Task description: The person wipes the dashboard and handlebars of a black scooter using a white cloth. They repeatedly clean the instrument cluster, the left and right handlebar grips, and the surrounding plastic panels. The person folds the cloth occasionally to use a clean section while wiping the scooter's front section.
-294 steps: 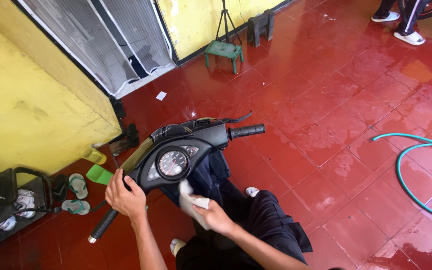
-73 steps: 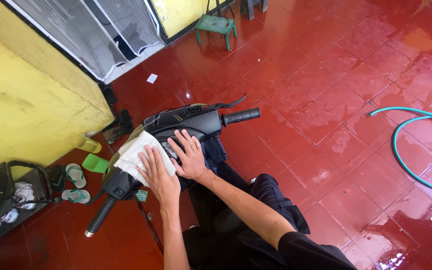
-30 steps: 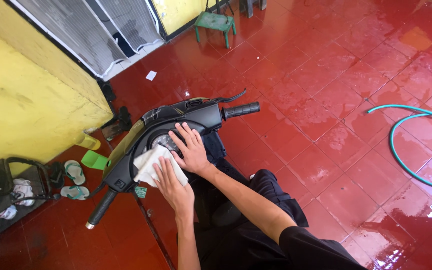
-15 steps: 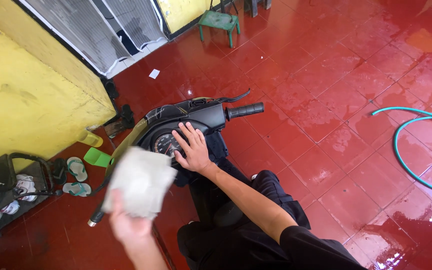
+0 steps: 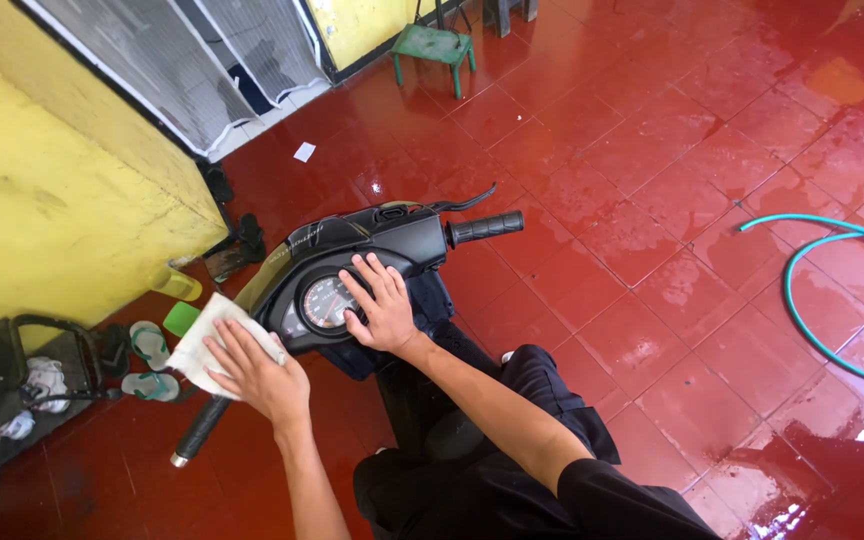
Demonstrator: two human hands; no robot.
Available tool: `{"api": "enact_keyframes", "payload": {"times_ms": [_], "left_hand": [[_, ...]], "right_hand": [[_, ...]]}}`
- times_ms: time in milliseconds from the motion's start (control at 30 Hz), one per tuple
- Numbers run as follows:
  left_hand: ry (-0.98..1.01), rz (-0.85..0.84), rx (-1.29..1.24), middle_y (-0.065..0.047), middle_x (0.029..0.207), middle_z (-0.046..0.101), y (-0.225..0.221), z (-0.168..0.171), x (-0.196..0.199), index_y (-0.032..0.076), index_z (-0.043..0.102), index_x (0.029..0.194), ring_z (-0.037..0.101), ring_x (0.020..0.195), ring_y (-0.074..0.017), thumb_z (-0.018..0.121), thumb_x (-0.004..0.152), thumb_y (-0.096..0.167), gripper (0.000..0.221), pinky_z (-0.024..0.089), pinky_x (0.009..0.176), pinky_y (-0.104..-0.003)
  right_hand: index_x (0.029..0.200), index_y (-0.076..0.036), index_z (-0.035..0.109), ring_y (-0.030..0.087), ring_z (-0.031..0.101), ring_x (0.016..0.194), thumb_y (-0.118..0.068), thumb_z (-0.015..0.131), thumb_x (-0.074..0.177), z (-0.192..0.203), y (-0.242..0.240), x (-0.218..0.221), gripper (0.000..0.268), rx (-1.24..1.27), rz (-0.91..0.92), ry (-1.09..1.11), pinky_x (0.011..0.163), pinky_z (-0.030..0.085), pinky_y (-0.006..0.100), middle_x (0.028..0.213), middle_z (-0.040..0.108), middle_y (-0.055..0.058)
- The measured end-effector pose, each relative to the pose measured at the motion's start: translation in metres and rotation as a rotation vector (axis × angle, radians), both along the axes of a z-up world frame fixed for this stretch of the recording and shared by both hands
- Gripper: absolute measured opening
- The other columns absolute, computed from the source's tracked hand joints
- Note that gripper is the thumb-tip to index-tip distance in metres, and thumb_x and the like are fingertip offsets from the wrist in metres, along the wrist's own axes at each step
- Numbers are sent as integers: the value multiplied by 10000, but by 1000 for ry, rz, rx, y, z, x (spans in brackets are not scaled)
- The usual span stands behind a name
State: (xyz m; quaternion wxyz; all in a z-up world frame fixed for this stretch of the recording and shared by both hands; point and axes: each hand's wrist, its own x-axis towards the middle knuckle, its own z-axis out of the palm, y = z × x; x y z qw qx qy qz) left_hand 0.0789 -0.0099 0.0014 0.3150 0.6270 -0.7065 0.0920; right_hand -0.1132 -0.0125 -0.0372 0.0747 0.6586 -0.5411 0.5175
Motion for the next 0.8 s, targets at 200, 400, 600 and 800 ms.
{"api": "enact_keyframes", "payload": {"times_ms": [200, 400, 600, 800], "left_hand": [[38, 15, 50, -214, 1702, 189, 13, -9, -3, -48, 274, 1613, 90, 1567, -434, 614, 652, -87, 1020, 73, 1205, -717], [6, 28, 35, -213, 1708, 161, 22, -61, 3, -19, 249, 1628, 45, 1563, -451, 607, 703, -66, 993, 47, 1217, -726], [159, -2, 100, -124, 1720, 117, 44, -82, -13, 123, 198, 1639, 26, 1568, -410, 476, 680, -217, 1055, 72, 1209, -744], [463, -165, 37, -263, 1674, 135, 78, -86, -70, -37, 245, 1587, 144, 1541, -451, 478, 988, -21, 643, 147, 1282, -523]], "right_hand": [[1455, -67, 554, 359, 428, 1474, -312, 637, 889, -1, -4, -1, 623, -17, 0, 4, 1196, 282, 452, 1566, 451, 182], [1448, -63, 565, 349, 425, 1473, -317, 620, 901, -1, -4, 0, 606, -24, -9, 1, 1199, 269, 444, 1556, 461, 182], [1456, -59, 548, 355, 417, 1478, -308, 632, 901, 3, -2, -1, 614, -15, 2, -2, 1201, 265, 452, 1563, 453, 186], [1446, -57, 560, 345, 428, 1468, -305, 629, 897, 1, -2, 0, 607, -36, -1, -11, 1196, 279, 450, 1559, 458, 186]]}}
